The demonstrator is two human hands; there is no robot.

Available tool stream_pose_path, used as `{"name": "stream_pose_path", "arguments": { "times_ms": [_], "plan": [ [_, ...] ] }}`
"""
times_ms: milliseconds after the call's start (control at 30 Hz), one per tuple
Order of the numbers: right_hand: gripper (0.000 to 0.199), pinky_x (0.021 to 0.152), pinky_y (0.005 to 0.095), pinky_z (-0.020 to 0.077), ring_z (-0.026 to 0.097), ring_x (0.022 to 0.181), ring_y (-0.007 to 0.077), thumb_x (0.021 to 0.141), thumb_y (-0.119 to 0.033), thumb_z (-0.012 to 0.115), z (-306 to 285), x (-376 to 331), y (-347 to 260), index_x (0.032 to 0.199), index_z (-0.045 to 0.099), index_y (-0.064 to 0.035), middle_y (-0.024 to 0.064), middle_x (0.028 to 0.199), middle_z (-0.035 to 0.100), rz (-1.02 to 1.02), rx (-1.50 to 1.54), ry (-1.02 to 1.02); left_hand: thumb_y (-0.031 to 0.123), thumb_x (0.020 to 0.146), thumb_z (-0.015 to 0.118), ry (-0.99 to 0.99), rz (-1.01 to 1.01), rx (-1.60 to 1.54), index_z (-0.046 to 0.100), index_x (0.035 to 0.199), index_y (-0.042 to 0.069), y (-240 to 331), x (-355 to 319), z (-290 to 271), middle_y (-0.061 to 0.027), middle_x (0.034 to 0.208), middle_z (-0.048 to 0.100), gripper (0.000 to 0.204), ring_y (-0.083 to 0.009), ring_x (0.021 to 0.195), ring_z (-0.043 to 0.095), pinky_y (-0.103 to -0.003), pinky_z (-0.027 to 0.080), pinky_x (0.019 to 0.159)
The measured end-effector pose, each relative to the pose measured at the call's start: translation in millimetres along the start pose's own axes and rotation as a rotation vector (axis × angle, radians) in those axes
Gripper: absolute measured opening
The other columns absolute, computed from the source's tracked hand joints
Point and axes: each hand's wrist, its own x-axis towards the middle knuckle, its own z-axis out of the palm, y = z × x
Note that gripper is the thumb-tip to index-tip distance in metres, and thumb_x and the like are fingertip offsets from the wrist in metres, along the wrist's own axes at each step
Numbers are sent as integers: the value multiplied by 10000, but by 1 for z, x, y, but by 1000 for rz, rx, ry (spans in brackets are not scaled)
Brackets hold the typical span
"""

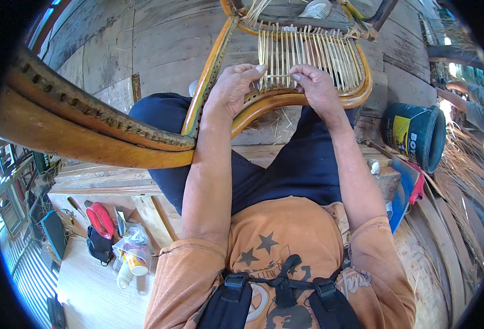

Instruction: Repairing and weaving the rattan seat of a wooden chair.

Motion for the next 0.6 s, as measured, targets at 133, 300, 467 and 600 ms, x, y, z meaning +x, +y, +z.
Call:
{"name": "stream_pose_path", "arguments": {
  "times_ms": [133, 300, 467, 600],
  "plan": [
    [96, 502, 213, 367, 432, 533, 47, 849, -84, 548, 2, 0, 1, 889, 619, -33, -31, 613, 493, -20, 45, -64, 158, 825, 593, 24, 19, 61, 600, 1033, -7, -2, 1, -3, -26, 884, 587, 266, -96, 786, 516, -225, 396, 695],
    [111, 559, 191, 393, 454, 595, 50, 857, -63, 526, 0, -1, -2, 912, 615, -27, -39, 668, 497, 17, -10, -86, 171, 823, 599, 20, 20, 50, 610, 975, 11, -4, 2, -3, -14, 841, 574, 221, -87, 733, 507, -221, 391, 686],
    [115, 551, 186, 385, 448, 590, 48, 865, -62, 516, -31, -23, 1, 910, 614, -22, -30, 680, 502, -73, -105, 24, 190, 818, 611, -18, 18, 105, 602, 965, 2, -8, 10, 4, -27, 849, 573, 238, -111, 767, 506, -235, 393, 692],
    [110, 569, 198, 394, 470, 612, 59, 856, -68, 527, -94, -87, 11, 910, 612, -24, -5, 717, 526, 84, -74, 363, 220, 820, 613, 40, 21, 145, 586, 1007, 18, -3, -2, -4, -28, 952, 592, 276, -140, 845, 520, -272, 373, 724]
  ]
}}
